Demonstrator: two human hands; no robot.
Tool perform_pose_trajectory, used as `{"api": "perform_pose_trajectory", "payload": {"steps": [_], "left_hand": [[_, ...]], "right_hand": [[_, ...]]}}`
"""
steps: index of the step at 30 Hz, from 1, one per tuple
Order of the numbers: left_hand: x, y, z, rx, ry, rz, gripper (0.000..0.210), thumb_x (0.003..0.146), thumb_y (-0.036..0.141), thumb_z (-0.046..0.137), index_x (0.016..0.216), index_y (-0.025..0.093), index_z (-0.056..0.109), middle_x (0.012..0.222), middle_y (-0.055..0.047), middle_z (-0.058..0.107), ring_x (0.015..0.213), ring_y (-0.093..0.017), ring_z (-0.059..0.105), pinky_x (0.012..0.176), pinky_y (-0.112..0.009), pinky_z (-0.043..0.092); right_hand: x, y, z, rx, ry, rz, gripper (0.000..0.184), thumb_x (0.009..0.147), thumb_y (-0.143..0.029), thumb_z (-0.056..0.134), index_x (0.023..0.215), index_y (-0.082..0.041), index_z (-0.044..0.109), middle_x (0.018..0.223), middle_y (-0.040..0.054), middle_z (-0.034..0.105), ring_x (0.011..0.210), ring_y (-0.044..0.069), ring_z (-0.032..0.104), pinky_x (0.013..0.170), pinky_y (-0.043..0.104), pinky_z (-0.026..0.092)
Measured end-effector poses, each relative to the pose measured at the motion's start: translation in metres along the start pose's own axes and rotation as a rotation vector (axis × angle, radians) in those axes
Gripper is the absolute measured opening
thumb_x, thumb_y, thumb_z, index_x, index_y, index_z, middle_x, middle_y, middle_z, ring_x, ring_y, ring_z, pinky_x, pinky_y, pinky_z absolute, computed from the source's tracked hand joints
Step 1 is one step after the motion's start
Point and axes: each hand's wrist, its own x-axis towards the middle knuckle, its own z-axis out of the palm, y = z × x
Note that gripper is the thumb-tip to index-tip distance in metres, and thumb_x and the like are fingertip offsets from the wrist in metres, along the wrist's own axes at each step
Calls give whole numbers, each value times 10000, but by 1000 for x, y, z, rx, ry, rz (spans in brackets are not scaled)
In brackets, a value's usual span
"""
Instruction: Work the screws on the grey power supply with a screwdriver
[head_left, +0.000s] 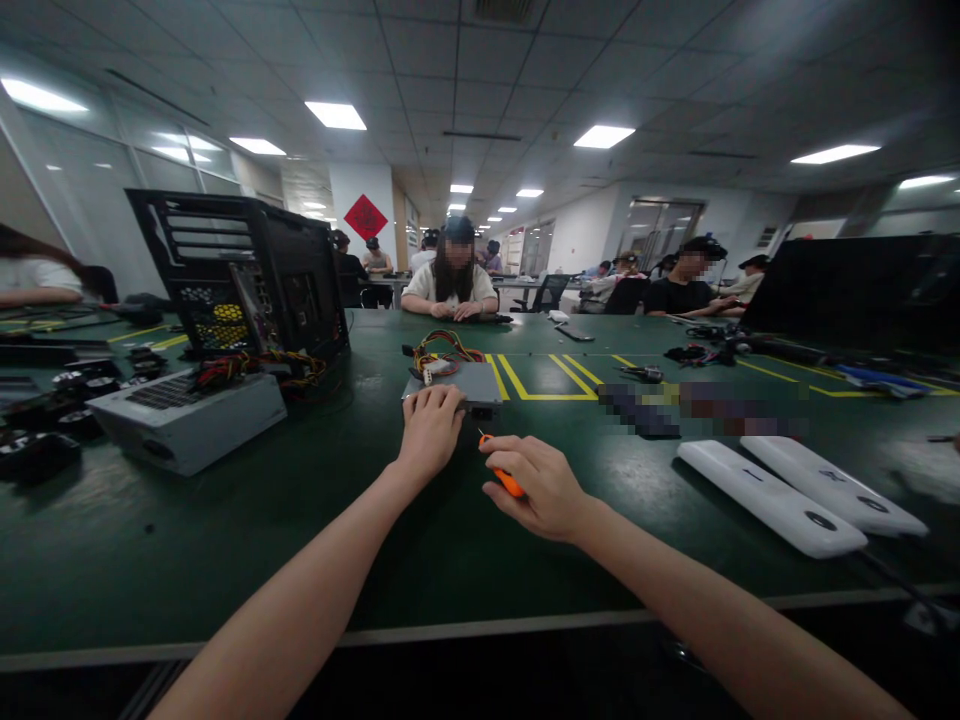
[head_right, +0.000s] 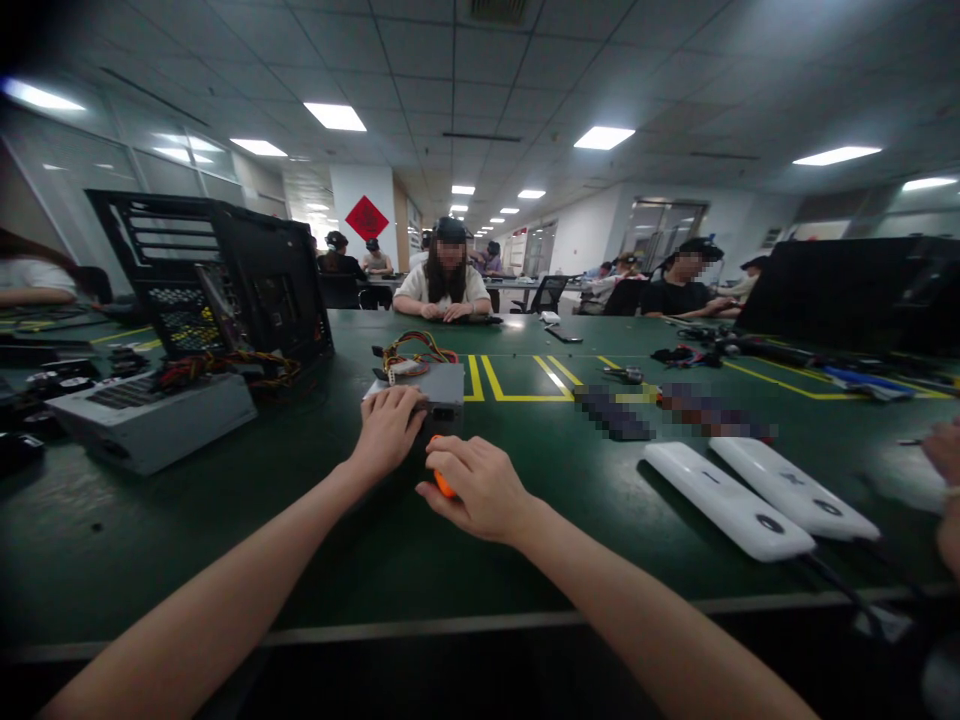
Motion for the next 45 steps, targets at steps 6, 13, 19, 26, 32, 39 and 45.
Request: {"api": "perform_pose_trajectory", "payload": {"steps": [6,13,19,26,32,39,45], "left_hand": [[-1,2,2,-19,11,-19,207,848,223,433,1033,266,517,1122,-29,548,1078,-228,428,897,-400,287],[-3,-2,-1,-73,11,-26,196,838,219,444,1005,268,535,1104,-25,551,1067,-218,431,894,-395,275],[-1,-10,1,-99,5,20,199,844,243,430,1013,262,535,1043,-27,556,1025,-209,452,873,-381,282],[0,-11,2,-87,15,38,205,847,261,427,1025,256,529,1074,-36,550,1032,-211,447,886,-384,272],[0,-13,0,-81,-2,61,223,849,267,424,1050,256,519,1087,-33,548,1035,-211,443,880,-385,276],[0,-14,0,-82,-9,61,226,844,263,428,1049,256,521,1096,-39,541,1043,-216,437,874,-387,277],[0,-14,-1,-75,-10,59,222,845,266,428,1047,252,518,1094,-39,543,1041,-217,437,868,-390,278]], "right_hand": [[-2,0,8,66,26,91,165,822,-190,457,976,-187,400,975,104,610,861,191,609,687,310,491],[-1,-1,4,51,-36,24,130,814,-265,504,904,-196,440,931,68,623,748,170,598,655,297,468],[-1,-6,5,73,-2,103,153,771,-192,494,909,-183,429,966,104,575,822,186,579,687,307,465],[0,-4,6,29,-35,39,165,810,-324,539,860,-178,481,913,76,596,756,170,578,652,299,457],[-1,-3,3,151,2,74,120,845,-245,496,947,-181,494,999,94,568,886,167,579,736,285,492],[-1,0,2,76,20,13,327,849,-269,515,1155,-183,435,1115,119,580,966,200,588,751,319,498],[-5,2,7,82,59,71,282,785,-380,601,933,-189,456,978,100,626,830,180,627,673,281,514]]}}
